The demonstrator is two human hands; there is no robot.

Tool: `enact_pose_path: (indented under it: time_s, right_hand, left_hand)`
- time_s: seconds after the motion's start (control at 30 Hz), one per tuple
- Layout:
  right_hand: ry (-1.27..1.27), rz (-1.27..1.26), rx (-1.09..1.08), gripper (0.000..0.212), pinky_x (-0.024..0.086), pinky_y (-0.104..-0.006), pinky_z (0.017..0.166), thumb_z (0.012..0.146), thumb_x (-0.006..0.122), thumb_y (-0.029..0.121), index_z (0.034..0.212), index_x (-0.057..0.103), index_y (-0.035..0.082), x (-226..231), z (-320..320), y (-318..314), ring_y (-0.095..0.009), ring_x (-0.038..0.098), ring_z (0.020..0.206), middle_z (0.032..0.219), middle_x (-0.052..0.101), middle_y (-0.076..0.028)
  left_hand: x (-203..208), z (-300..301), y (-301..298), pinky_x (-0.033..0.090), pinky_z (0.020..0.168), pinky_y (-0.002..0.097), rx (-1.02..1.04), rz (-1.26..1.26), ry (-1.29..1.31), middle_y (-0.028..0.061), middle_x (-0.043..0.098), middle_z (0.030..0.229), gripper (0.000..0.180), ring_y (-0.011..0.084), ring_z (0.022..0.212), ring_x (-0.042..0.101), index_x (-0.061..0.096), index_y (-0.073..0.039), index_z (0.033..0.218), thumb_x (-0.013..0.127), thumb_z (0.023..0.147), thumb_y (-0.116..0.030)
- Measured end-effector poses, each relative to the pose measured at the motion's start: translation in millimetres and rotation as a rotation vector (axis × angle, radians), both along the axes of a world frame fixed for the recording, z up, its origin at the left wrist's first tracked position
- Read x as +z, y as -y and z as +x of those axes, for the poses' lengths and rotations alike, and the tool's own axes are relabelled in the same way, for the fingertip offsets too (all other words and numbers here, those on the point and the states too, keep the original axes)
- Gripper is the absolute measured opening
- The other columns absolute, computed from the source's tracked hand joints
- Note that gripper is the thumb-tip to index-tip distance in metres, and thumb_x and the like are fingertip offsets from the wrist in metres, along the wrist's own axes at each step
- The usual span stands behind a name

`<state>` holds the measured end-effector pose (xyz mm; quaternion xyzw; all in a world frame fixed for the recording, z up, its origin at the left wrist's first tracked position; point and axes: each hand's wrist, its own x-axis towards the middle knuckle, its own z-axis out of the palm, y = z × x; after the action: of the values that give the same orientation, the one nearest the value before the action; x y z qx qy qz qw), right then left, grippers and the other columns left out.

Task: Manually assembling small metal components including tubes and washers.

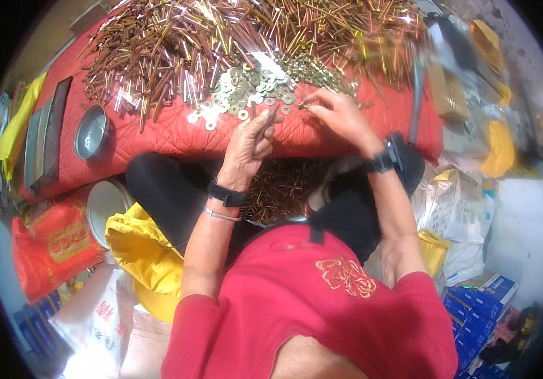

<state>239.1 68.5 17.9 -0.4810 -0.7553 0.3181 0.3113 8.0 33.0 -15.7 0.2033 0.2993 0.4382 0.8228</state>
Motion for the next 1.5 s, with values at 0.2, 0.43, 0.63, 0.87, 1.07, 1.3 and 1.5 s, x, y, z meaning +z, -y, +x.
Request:
enact_pose_path:
  time_s: [0.2, 0.43, 0.63, 0.87, 1.07, 1.3, 1.5]
  right_hand:
    - [-0.24, -0.308, 0.042, 0.019, 0.039, -0.0206, 0.056, 0.09, 0.061, 0.015, 0.105, 0.066, 0.005, 18.7, -9.6, 23.7, -0.003, 0.047, 0.064, 0.074, 0.057, 0.004]
    - [-0.109, -0.596, 0.484, 0.026, 0.047, -0.0251, 0.079, 0.087, 0.06, 0.011, 0.112, 0.063, 0.005, 44.6, 9.1, 21.8, -0.009, 0.057, 0.089, 0.1, 0.066, -0.004]
    - [-0.276, -0.521, 0.396, 0.022, 0.043, -0.0205, 0.063, 0.088, 0.061, 0.017, 0.107, 0.063, 0.005, 14.5, -3.3, 28.9, -0.004, 0.052, 0.072, 0.083, 0.059, 0.003]
    - [-0.56, -0.604, 0.037, 0.022, 0.031, -0.0173, 0.049, 0.091, 0.06, 0.017, 0.109, 0.062, 0.005, 0.2, -15.9, 38.0, -0.001, 0.044, 0.058, 0.068, 0.052, 0.006]
    - [-0.553, -0.107, -0.338, 0.016, 0.042, -0.0247, 0.06, 0.089, 0.062, 0.019, 0.094, 0.062, 0.003, -21.8, -57.7, 27.1, -0.01, 0.053, 0.068, 0.081, 0.056, -0.003]
    - [-0.739, -0.045, -0.354, 0.018, 0.047, -0.0332, 0.072, 0.091, 0.057, 0.019, 0.095, 0.061, 0.001, -13.1, -53.2, 5.9, -0.023, 0.059, 0.078, 0.082, 0.057, -0.009]
    - [0.384, 0.413, -0.107, 0.01, 0.047, -0.041, 0.072, 0.079, 0.061, 0.006, 0.089, 0.061, 0.006, -21.8, 34.8, -10.3, -0.032, 0.057, 0.085, 0.083, 0.054, -0.012]
  left_hand:
    - [13.3, 0.0, 4.3, 0.02, 0.038, 0.0159, -0.113, 0.105, -0.245, -0.0064, 0.046, 0.062, 0.029, 0.0006, 0.041, 0.027, 0.065, 0.001, 0.098, 0.056, 0.093, -0.026]
    - [31.0, -7.0, 0.2, 0.024, 0.047, 0.0158, -0.459, 0.228, -0.541, -0.0102, 0.049, 0.064, 0.026, -0.0008, 0.052, 0.037, 0.069, -0.006, 0.093, 0.061, 0.089, -0.03]
    - [20.9, -16.4, -9.0, 0.03, 0.048, 0.0147, -0.503, 0.238, -0.614, -0.006, 0.055, 0.074, 0.03, 0.0002, 0.054, 0.041, 0.067, -0.005, 0.101, 0.059, 0.091, -0.032]
    - [12.0, -7.8, -19.7, 0.05, 0.061, 0.0238, 0.174, -0.132, 0.326, 0.0155, 0.062, 0.102, 0.048, 0.0143, 0.072, 0.058, 0.051, 0.009, 0.12, 0.054, 0.095, -0.031]
    - [-30.2, 22.3, -19.7, 0.049, 0.059, 0.0212, 0.327, 0.021, 0.183, 0.0036, 0.06, 0.086, 0.028, 0.0087, 0.067, 0.055, 0.057, 0.002, 0.11, 0.057, 0.094, -0.021]
    - [-15.2, 53.0, -2.0, 0.033, 0.037, 0.0162, 0.209, -0.191, 0.017, -0.0037, 0.054, 0.071, 0.03, 0.0039, 0.049, 0.045, 0.055, -0.004, 0.099, 0.05, 0.097, -0.033]
    - [-10.3, 15.7, -5.1, 0.028, 0.042, 0.0191, 0.095, -0.099, 0.036, -0.0044, 0.046, 0.065, 0.037, 0.0041, 0.049, 0.036, 0.055, -0.001, 0.112, 0.046, 0.098, -0.034]
